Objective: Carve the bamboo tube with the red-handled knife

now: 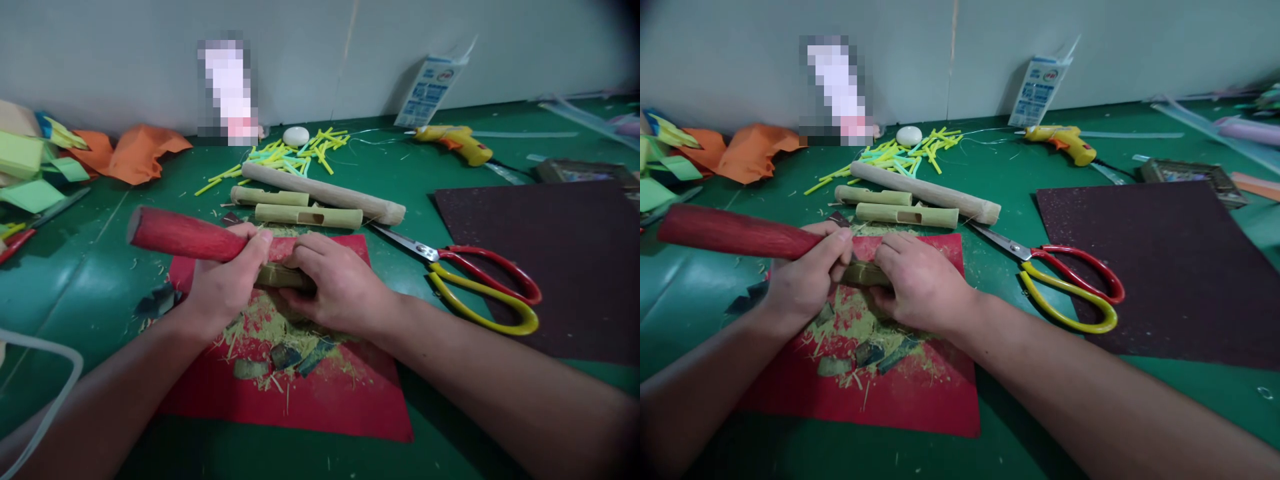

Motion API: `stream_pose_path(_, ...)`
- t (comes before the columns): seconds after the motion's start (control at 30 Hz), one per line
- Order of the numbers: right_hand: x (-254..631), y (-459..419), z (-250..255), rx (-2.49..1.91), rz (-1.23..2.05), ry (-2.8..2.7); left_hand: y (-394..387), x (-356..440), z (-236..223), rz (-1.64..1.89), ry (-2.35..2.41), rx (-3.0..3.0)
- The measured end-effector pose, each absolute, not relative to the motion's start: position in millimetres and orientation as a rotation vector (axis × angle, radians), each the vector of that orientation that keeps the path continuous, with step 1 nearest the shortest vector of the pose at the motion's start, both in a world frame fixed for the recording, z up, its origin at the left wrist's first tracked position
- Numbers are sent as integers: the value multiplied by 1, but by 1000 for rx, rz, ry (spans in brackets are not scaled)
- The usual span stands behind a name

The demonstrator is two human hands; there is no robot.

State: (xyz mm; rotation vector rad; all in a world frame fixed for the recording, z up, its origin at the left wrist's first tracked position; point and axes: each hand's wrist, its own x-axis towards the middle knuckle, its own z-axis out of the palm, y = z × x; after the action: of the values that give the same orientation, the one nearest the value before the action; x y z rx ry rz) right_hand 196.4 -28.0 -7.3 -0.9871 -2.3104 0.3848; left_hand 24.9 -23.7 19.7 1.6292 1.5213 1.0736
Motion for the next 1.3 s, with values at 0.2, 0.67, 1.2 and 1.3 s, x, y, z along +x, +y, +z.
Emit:
stream_pose_path(0.2,198,-27,-6,-988,426,-2292,-25,24,17,1010,1426,1713)
stream_pose_path(0.67,198,-27,-5,-1018,413,-2305,-24,19,13,929,1447,1897)
stream_pose_path(1.2,195,-29,1,-1192,279,-2403,-20,32,33,824,1615,1820)
stream_pose_path(1.3,195,-29,0,-1194,255,-2391,-21,25,39,721,1402,1830)
